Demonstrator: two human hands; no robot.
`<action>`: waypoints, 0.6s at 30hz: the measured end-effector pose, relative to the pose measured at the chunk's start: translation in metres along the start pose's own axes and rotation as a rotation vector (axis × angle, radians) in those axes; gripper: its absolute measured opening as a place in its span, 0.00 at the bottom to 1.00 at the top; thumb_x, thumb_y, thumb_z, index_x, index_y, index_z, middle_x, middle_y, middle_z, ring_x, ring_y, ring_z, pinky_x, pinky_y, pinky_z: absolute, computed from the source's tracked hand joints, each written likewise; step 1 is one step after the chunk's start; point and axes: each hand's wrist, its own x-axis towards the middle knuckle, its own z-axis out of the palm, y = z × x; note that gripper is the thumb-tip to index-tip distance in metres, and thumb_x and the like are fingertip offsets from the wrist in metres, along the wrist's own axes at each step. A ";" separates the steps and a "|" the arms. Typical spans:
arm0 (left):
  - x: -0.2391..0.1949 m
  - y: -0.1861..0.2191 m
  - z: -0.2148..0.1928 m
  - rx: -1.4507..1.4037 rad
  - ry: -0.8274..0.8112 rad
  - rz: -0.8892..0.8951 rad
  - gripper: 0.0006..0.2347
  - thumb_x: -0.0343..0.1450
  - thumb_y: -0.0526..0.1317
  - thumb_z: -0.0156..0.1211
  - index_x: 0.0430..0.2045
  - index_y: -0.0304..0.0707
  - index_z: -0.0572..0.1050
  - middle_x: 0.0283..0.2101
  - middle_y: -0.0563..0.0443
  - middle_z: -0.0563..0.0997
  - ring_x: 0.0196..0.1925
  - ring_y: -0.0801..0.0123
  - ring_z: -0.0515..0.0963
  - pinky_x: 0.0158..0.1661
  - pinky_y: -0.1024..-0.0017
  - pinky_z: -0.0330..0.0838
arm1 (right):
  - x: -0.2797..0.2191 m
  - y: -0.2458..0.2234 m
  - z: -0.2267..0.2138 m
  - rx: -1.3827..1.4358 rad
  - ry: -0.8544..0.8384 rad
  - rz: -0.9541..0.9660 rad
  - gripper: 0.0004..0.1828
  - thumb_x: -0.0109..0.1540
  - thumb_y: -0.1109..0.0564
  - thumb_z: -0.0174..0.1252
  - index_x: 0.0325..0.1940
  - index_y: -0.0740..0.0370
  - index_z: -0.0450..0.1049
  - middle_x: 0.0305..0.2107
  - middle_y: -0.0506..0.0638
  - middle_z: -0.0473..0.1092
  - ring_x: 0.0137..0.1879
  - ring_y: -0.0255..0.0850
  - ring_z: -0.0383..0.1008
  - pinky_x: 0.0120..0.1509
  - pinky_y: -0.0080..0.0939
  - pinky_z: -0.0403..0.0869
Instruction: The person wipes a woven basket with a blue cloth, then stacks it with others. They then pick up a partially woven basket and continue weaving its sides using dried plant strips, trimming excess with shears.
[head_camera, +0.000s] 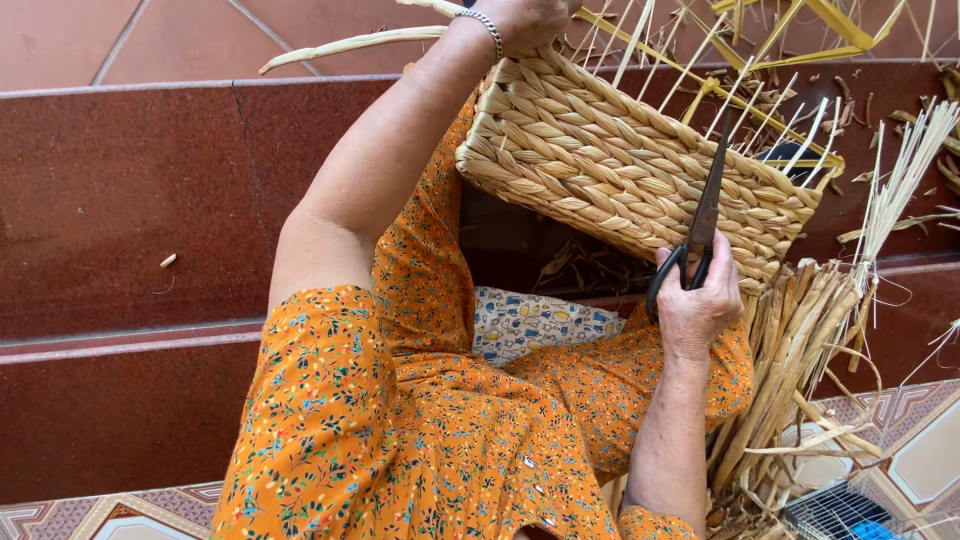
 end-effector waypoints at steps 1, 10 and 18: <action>0.000 0.002 -0.001 -0.052 -0.084 -0.046 0.07 0.73 0.36 0.58 0.28 0.33 0.80 0.26 0.49 0.82 0.25 0.67 0.81 0.25 0.68 0.76 | -0.001 -0.001 0.000 0.005 -0.008 0.016 0.33 0.59 0.55 0.79 0.64 0.63 0.72 0.35 0.53 0.74 0.38 0.47 0.77 0.43 0.49 0.75; 0.014 0.018 0.009 -0.091 0.023 -0.160 0.07 0.66 0.40 0.63 0.26 0.33 0.80 0.21 0.49 0.81 0.19 0.69 0.80 0.18 0.71 0.75 | -0.001 0.000 0.002 -0.022 -0.029 0.047 0.33 0.58 0.55 0.78 0.63 0.62 0.73 0.29 0.49 0.72 0.32 0.42 0.74 0.39 0.45 0.73; 0.010 0.022 -0.024 -0.459 0.026 -0.357 0.11 0.80 0.35 0.53 0.27 0.32 0.78 0.19 0.53 0.77 0.18 0.76 0.75 0.17 0.76 0.69 | 0.004 0.001 0.000 -0.008 -0.057 0.074 0.33 0.58 0.55 0.78 0.63 0.62 0.73 0.28 0.49 0.73 0.32 0.39 0.74 0.39 0.42 0.73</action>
